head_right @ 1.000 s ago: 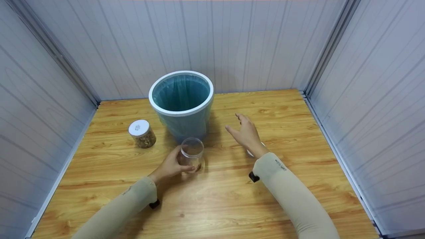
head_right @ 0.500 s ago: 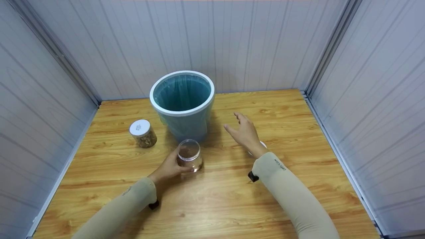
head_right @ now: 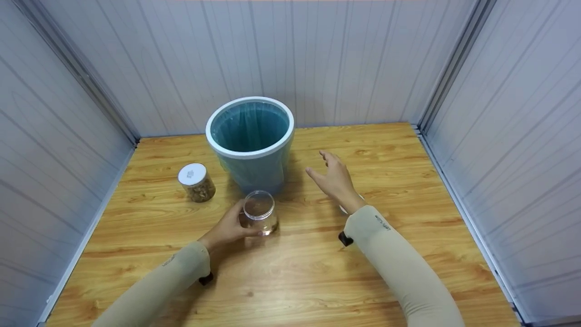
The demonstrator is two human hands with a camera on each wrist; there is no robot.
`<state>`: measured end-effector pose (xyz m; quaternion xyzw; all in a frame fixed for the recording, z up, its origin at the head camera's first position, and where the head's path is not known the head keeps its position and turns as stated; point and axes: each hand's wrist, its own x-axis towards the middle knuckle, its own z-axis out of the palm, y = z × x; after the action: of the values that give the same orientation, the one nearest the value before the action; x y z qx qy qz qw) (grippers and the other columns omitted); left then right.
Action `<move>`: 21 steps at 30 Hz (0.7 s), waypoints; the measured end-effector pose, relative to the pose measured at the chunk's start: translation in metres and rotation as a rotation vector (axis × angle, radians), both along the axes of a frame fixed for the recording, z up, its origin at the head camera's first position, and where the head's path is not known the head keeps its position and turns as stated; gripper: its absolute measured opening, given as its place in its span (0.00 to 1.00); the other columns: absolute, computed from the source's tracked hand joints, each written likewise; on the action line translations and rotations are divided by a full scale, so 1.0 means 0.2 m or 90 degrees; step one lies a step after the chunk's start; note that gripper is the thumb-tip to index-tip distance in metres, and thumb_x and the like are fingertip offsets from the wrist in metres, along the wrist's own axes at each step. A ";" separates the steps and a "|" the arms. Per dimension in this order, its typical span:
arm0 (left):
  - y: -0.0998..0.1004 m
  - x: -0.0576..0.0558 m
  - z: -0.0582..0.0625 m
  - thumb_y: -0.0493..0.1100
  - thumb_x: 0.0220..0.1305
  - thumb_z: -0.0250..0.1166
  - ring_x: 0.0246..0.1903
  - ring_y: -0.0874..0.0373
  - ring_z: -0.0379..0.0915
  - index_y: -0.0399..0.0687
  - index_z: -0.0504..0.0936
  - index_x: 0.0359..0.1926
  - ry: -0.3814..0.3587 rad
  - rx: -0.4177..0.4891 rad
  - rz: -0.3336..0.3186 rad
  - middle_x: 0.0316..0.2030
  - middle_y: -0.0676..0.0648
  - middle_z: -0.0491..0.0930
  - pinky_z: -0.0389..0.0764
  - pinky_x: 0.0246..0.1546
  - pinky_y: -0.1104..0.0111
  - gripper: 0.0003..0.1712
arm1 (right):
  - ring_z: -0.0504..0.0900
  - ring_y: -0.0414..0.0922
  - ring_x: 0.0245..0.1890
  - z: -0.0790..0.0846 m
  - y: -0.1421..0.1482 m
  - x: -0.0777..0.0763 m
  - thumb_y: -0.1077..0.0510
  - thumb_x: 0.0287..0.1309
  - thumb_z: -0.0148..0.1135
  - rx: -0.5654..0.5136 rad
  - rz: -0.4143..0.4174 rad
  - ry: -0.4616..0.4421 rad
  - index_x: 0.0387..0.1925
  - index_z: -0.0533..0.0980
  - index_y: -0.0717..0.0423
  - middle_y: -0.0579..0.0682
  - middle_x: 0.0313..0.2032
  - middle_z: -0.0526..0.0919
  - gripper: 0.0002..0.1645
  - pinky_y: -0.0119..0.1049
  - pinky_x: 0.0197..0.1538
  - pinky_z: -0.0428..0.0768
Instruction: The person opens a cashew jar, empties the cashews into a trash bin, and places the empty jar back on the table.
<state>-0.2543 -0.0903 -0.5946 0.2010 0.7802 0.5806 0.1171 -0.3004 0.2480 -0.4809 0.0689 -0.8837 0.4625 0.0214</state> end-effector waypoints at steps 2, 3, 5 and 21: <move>-0.02 0.00 0.01 0.36 0.54 0.86 0.75 0.35 0.67 0.31 0.63 0.77 -0.001 0.000 -0.004 0.71 0.30 0.72 0.62 0.81 0.42 0.55 | 0.72 0.67 0.73 0.01 -0.01 -0.01 0.48 0.76 0.66 0.002 -0.003 0.000 0.81 0.62 0.67 0.70 0.76 0.69 0.44 0.64 0.76 0.72; -0.03 0.00 0.01 0.36 0.54 0.85 0.75 0.34 0.67 0.30 0.63 0.76 -0.001 0.000 -0.006 0.71 0.29 0.72 0.62 0.81 0.42 0.54 | 0.72 0.67 0.73 0.02 -0.01 -0.01 0.48 0.76 0.66 0.003 -0.003 -0.001 0.81 0.62 0.67 0.70 0.76 0.69 0.44 0.64 0.76 0.72; -0.05 0.00 0.02 0.36 0.54 0.85 0.75 0.34 0.67 0.30 0.64 0.75 0.002 -0.008 -0.006 0.71 0.30 0.73 0.62 0.82 0.42 0.53 | 0.72 0.67 0.73 0.03 -0.01 -0.02 0.48 0.76 0.66 0.008 -0.003 0.000 0.81 0.62 0.66 0.70 0.76 0.69 0.44 0.64 0.76 0.72; -0.20 -0.02 0.19 0.39 0.59 0.84 0.80 0.37 0.62 0.38 0.64 0.79 0.007 -0.148 0.061 0.77 0.35 0.69 0.64 0.82 0.43 0.53 | 0.75 0.65 0.70 0.14 -0.08 -0.04 0.49 0.75 0.68 -0.009 0.014 0.041 0.79 0.66 0.67 0.69 0.73 0.73 0.42 0.62 0.74 0.76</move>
<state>-0.2581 -0.1293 -0.5566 0.1516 0.8518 0.4898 0.1070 -0.3083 0.2318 -0.4531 0.0934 -0.8783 0.4666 0.0455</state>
